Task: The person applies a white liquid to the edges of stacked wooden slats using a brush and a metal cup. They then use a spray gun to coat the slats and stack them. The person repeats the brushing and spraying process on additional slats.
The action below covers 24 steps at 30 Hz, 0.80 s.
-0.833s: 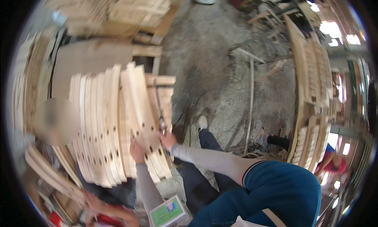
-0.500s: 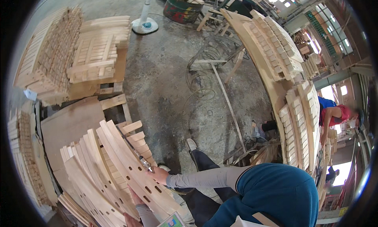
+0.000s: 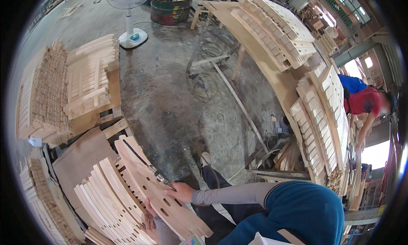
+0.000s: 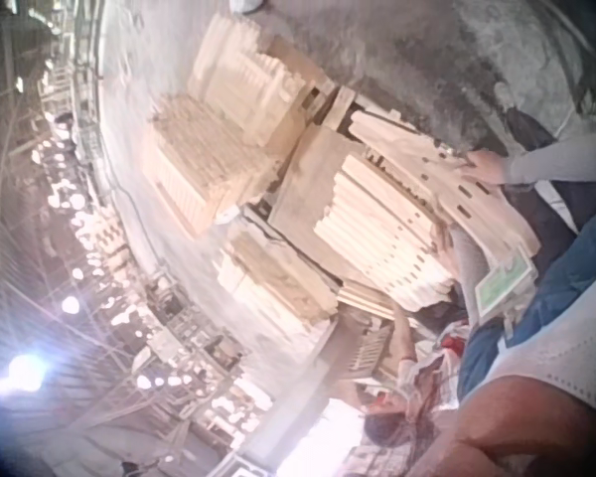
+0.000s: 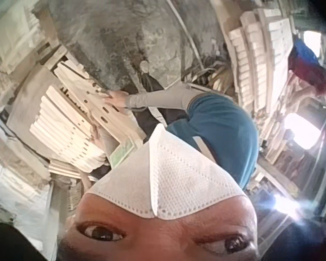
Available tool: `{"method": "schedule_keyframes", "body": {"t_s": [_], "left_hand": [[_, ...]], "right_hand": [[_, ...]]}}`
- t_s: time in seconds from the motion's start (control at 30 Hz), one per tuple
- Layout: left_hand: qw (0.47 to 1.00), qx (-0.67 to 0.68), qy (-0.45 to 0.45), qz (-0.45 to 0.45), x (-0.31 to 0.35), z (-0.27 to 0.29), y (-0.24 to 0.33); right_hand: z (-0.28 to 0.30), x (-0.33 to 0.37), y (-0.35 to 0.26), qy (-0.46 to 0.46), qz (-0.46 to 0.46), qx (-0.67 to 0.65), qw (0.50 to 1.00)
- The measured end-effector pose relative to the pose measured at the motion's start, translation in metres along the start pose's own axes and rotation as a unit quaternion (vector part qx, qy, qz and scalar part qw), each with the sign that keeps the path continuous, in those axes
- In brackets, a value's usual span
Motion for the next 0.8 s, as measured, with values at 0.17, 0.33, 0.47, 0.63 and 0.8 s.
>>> {"method": "schedule_keyframes", "body": {"t_s": [0.17,0.33,0.47,0.63,0.8], "left_hand": [[0.990,-0.028,-0.061,0.127,-0.048,-0.057,-0.046],[0.968,-0.126,-0.035,0.212,-0.080,-0.068,-0.085],[0.953,-0.162,-0.071,0.244,-0.116,-0.146,-0.090],[0.931,-0.208,-0.075,0.292,-0.182,-0.184,-0.128],[0.888,-0.330,-0.099,0.303,-0.236,-0.258,-0.170]], "right_hand": [[0.090,0.015,0.008,0.029,-0.016,-0.049,0.998],[0.209,0.061,-0.016,-0.077,-0.168,-0.387,0.903],[0.292,0.107,-0.001,-0.097,-0.223,-0.467,0.850],[0.340,0.194,0.067,0.048,-0.323,-0.503,0.800],[0.350,0.252,0.083,0.102,-0.416,-0.503,0.751]]}}
Point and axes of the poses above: each hand's wrist, its own x-axis away from the middle knuckle, its own z-axis out of the back of the hand, y = z × x, the point moved 4 cm from there along -x, towards the middle knuckle, and after that the axes turned 15 degrees about -x, right-handed, at the moved point
